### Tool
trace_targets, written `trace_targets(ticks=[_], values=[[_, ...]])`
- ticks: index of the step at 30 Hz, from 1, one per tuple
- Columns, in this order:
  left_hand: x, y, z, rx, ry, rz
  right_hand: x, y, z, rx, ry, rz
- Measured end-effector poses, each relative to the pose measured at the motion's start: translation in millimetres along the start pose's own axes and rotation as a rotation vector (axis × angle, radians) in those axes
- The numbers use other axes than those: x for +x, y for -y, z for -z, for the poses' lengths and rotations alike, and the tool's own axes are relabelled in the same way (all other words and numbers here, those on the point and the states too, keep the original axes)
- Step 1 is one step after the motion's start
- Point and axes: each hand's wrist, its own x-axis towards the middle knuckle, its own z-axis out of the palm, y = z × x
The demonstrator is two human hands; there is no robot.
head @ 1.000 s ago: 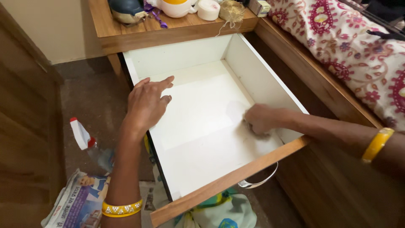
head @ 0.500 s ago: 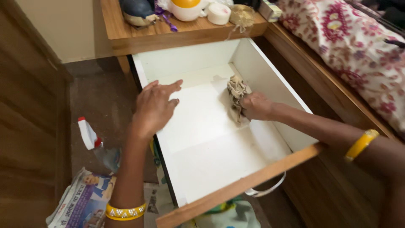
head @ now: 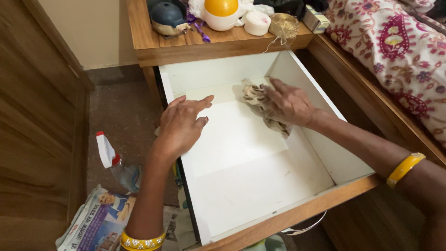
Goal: The person wipes the inside of an open white drawer with a cloth, moving the cloth across the bottom and sides. The person also wipes the front wooden edge of the drawer. The drawer remains open throughout the clip.
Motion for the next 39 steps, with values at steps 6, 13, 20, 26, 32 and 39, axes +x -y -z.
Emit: trace_targets(ticks=[6, 13, 20, 26, 32, 39], values=[[1.3, -1.4, -1.2, 0.007, 0.041, 0.037, 13.9, 10.1, -51.5, 0.073, 0.541, -0.224], [5.2, -0.5, -5.5, 0.049, 0.100, 0.116, 72.4, 118.5, -98.4, 0.255, 0.154, 0.291], [4.5, 4.0, -8.9, 0.049, 0.049, 0.050, 143.0, 134.6, -136.5, 0.428, 0.067, 0.316], [2.8, 4.0, -7.0, 0.114, 0.119, 0.102, 159.3, 104.3, -137.5, -0.014, -0.027, 0.264], [2.7, 7.4, -6.6, 0.065, 0.079, -0.003, 117.1, 52.1, -118.4, 0.013, 0.300, 0.057], [0.8, 11.2, -8.2, 0.025, 0.028, -0.031, 49.9, -51.5, -100.7, -0.088, 0.533, -0.376]])
